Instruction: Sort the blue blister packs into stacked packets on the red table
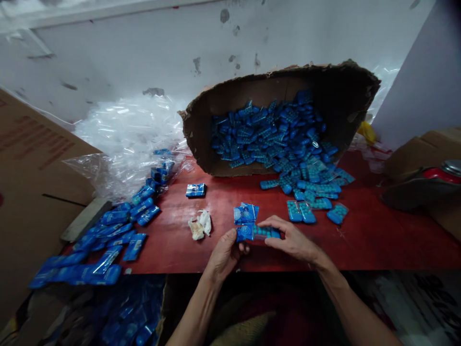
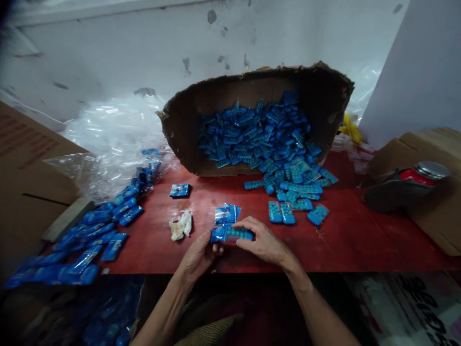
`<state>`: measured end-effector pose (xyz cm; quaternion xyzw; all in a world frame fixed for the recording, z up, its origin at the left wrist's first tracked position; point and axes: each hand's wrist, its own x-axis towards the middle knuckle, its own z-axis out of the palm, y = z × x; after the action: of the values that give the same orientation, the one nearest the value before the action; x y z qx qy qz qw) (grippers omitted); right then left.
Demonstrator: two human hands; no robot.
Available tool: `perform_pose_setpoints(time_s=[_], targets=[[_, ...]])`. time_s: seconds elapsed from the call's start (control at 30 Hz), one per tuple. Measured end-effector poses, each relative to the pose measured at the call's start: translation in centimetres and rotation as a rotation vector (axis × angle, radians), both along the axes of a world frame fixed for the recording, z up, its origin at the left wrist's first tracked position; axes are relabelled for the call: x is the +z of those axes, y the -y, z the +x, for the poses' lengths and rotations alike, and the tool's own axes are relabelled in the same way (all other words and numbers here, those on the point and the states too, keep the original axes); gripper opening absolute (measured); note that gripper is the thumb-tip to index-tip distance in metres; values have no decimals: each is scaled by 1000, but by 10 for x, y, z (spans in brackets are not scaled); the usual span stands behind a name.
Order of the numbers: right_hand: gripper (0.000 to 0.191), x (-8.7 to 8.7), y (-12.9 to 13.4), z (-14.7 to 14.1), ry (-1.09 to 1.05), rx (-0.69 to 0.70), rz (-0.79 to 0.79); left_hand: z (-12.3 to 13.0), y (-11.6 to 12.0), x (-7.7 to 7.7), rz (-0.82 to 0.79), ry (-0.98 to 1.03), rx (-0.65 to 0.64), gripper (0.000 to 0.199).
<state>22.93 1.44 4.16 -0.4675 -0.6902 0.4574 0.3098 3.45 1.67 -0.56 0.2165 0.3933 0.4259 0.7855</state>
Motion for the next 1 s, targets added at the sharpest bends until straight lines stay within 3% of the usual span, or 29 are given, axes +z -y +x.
perform_pose_setpoints(time_s=[0.3, 0.6, 0.8, 1.0], targets=[[32, -1, 5, -5, 40, -41, 127, 0, 0, 4, 30, -24, 18, 27], [31, -1, 7, -4, 66, 10, 78, -7, -5, 12, 106, -180, 8, 25], [34, -4, 10, -9, 32, -51, 51, -8, -5, 14, 111, -180, -4, 24], [33, -4, 11, -9, 26, -3, 84, -6, -4, 13, 77, -101, -28, 23]])
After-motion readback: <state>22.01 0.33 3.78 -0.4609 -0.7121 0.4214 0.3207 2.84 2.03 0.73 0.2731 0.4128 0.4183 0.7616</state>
